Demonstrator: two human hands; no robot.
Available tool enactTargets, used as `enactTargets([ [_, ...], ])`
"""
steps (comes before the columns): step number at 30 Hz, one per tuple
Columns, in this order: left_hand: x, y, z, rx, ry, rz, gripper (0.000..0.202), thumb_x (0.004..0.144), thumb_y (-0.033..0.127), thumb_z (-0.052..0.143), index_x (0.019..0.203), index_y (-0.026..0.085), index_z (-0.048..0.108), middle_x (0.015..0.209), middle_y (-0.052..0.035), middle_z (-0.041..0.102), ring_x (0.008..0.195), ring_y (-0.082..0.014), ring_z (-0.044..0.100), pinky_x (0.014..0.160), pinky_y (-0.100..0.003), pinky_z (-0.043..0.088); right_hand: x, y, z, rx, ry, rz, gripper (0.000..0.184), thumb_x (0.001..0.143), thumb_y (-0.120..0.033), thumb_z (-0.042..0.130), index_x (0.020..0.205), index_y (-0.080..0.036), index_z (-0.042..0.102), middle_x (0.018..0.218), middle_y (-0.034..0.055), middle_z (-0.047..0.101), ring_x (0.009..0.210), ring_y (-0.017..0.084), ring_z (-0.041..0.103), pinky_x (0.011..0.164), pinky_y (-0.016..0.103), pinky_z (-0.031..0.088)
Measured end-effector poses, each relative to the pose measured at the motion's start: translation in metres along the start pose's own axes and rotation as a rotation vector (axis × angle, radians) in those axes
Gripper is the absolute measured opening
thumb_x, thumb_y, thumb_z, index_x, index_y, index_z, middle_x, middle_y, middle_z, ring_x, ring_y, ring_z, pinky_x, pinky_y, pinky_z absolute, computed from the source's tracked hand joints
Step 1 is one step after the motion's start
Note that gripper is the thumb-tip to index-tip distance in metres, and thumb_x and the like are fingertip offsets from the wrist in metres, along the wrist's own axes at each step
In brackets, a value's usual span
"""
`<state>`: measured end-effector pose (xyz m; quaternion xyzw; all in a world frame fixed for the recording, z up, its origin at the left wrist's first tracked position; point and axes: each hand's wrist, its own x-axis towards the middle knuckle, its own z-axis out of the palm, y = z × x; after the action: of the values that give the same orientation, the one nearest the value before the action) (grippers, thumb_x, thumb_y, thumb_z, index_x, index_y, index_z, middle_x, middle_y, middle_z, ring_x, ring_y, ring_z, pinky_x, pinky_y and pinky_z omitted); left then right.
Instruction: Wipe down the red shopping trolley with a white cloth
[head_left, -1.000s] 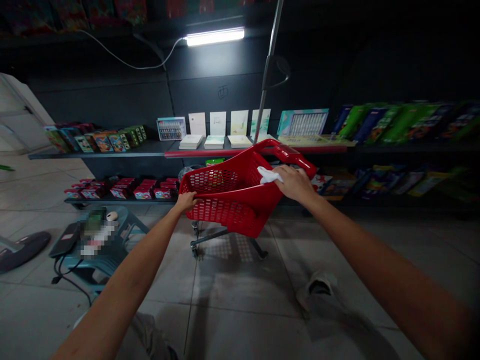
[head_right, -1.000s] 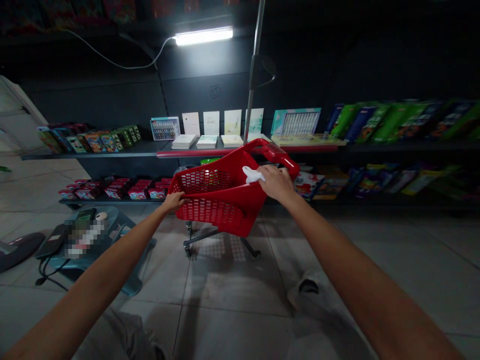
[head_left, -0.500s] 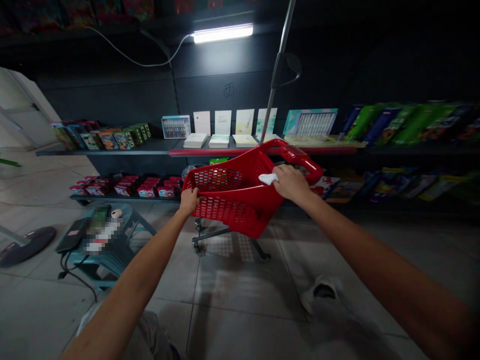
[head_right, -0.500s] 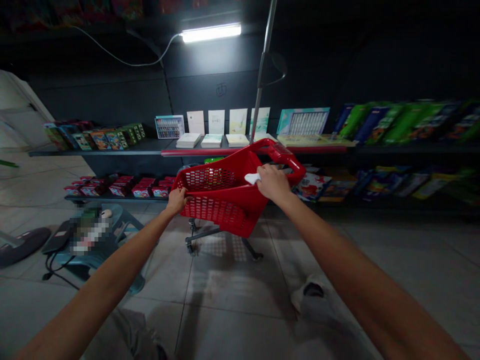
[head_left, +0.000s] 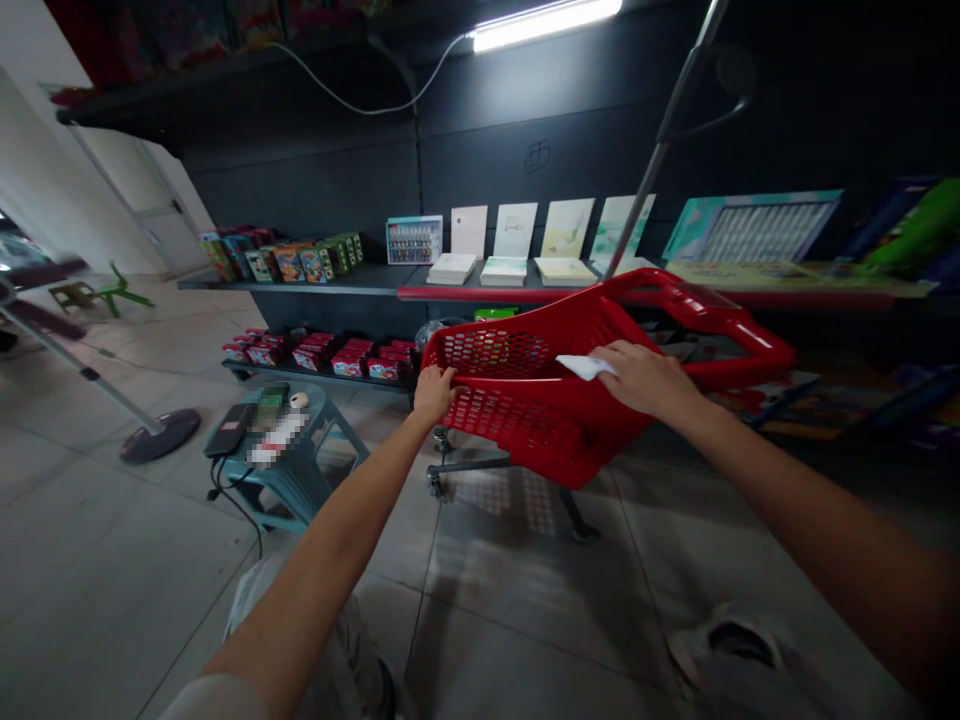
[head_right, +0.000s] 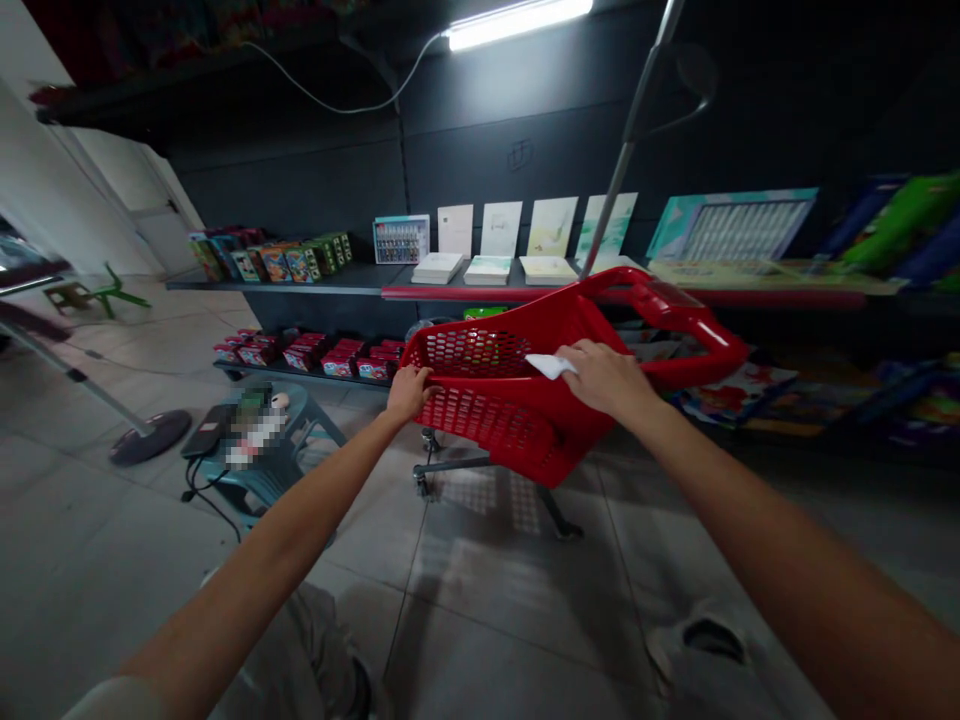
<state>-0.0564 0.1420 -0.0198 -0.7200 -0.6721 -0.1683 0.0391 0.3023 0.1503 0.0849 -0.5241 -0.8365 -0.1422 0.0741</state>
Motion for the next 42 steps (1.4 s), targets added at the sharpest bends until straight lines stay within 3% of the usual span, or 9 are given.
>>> enactTargets([
  [3,-0.023,-0.028,-0.003,-0.148,0.148,0.093,0.049,0.102,0.039,0.054,0.147,0.02,0.053,0.156,-0.0175,0.047,0.154,-0.0291,0.034,0.126,-0.048,0.03,-0.003,-0.008,-0.002,-0.05,-0.029,0.048,0.039,0.101,-0.031,0.04,0.128,-0.022,0.066,0.129,0.0136,0.066,0.111,0.032,0.064,0.075,0.039,0.05],
  [5,-0.05,-0.07,-0.013,-0.159,0.325,0.025,0.044,0.101,0.034,0.052,0.143,0.02,0.055,0.156,-0.0149,0.047,0.157,-0.0308,0.03,0.128,-0.053,0.025,-0.006,-0.019,-0.003,-0.079,-0.014,0.074,0.04,0.103,-0.032,0.036,0.127,-0.02,0.066,0.127,0.0144,0.067,0.109,0.032,0.064,0.073,0.038,0.048],
  [7,-0.083,-0.128,-0.032,-0.089,0.45,-0.155,0.038,0.1,0.028,0.05,0.135,0.018,0.06,0.146,-0.0157,0.055,0.149,-0.0309,0.041,0.126,-0.051,0.031,-0.007,-0.027,-0.003,-0.092,-0.001,0.1,0.041,0.104,-0.032,0.034,0.127,-0.019,0.065,0.126,0.0152,0.067,0.109,0.031,0.064,0.072,0.037,0.047],
  [9,-0.116,-0.191,-0.058,0.032,0.437,-0.331,0.035,0.1,0.026,0.045,0.128,0.016,0.063,0.131,-0.0155,0.062,0.133,-0.0289,0.054,0.116,-0.046,0.042,-0.007,-0.03,-0.002,-0.1,0.007,0.117,0.04,0.104,-0.032,0.034,0.127,-0.019,0.065,0.127,0.0154,0.067,0.109,0.031,0.063,0.07,0.037,0.045],
  [12,-0.158,-0.271,-0.097,0.225,0.379,-0.554,0.039,0.098,0.024,0.045,0.131,0.016,0.065,0.131,-0.0163,0.059,0.127,-0.0328,0.053,0.11,-0.051,0.044,-0.004,-0.031,0.0,-0.114,-0.001,0.128,0.04,0.105,-0.032,0.034,0.127,-0.019,0.064,0.126,0.0149,0.066,0.11,0.031,0.063,0.069,0.038,0.043],
  [16,-0.194,-0.33,-0.12,0.29,0.208,-0.593,0.044,0.092,0.021,0.049,0.131,0.019,0.068,0.146,-0.0169,0.05,0.133,-0.0399,0.045,0.111,-0.062,0.038,0.001,-0.033,0.002,-0.128,-0.005,0.152,0.039,0.106,-0.032,0.032,0.126,-0.019,0.064,0.127,0.0145,0.066,0.113,0.031,0.064,0.071,0.037,0.043],
  [21,-0.213,-0.355,-0.105,0.33,0.027,-0.612,0.047,0.098,0.028,0.043,0.138,0.024,0.067,0.159,-0.0174,0.038,0.143,-0.0417,0.035,0.114,-0.065,0.031,0.002,-0.037,0.004,-0.151,0.03,0.139,0.038,0.106,-0.033,0.034,0.127,-0.021,0.064,0.125,0.0123,0.067,0.109,0.03,0.066,0.069,0.037,0.044],
  [31,-0.223,-0.374,-0.086,0.326,-0.061,-0.632,0.053,0.099,0.03,0.04,0.147,0.029,0.062,0.166,-0.0171,0.033,0.149,-0.0442,0.033,0.115,-0.068,0.029,0.002,-0.039,0.005,-0.178,0.043,0.147,0.039,0.106,-0.033,0.034,0.128,-0.021,0.065,0.13,0.0102,0.068,0.11,0.03,0.067,0.066,0.037,0.043],
  [42,-0.22,-0.38,-0.077,0.304,-0.034,-0.647,0.052,0.1,0.036,0.039,0.146,0.033,0.062,0.167,-0.0137,0.034,0.145,-0.0446,0.037,0.115,-0.072,0.028,0.003,-0.036,0.009,-0.168,0.049,0.155,0.039,0.106,-0.035,0.035,0.128,-0.022,0.065,0.129,0.0095,0.068,0.11,0.029,0.067,0.067,0.036,0.043],
])
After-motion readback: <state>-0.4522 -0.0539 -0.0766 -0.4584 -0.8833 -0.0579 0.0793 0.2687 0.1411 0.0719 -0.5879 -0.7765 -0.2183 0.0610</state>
